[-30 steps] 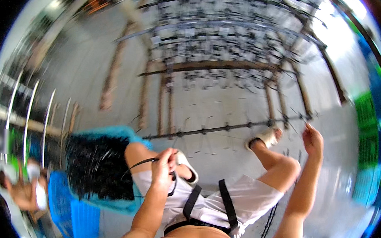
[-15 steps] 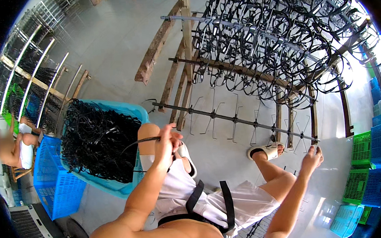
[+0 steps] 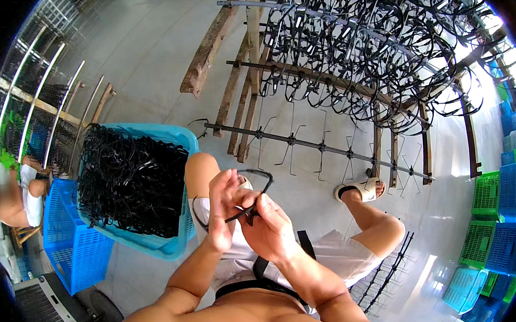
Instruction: The person repeatedly picks black wire loops from a blue basket and attaches them to a metal rack using both hands. The person works continuously, placing each loop onto the rack structure.
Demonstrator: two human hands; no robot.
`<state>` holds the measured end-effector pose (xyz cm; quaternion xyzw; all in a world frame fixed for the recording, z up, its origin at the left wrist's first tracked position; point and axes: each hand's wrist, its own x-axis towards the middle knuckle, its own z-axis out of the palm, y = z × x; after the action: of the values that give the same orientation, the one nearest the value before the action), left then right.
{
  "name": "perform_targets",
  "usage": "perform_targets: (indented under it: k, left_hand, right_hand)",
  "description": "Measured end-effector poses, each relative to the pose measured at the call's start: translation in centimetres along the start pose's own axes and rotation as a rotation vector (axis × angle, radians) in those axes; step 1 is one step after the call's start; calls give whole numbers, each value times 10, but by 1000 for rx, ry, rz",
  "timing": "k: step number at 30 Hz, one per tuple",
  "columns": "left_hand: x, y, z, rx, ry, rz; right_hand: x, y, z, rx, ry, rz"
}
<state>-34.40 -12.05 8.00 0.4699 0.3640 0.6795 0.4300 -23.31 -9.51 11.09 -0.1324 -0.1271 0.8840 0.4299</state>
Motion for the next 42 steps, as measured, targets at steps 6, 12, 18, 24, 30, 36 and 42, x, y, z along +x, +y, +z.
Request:
perform_targets:
  k: [6,12,18,24,30,36,42]
  left_hand:
    - [-21,27,-21,173,-334,-482]
    - [31,11,-44,613,405,72]
    - [49,-49,-34,932,213,128]
    - [21,-88,-52,591,295,-165]
    - [39,-89,-65,510,168,-133]
    - [54,-71,-66,675,57,-74]
    - [55,-76,-66,607,84,-55]
  right_hand:
    - [49,-56,-11,-294,-214,-44]
    - [125,-72,26,-342,-222,-56]
    - [189,-24,-21,-592,253,49]
    - [183,-14,-48,-853,385,-132]
    - [193,-15,-54,-803,355,-193]
    - [192,-16,-48,-773,386,-243]
    - [187,-16,-39,-792,377,-193]
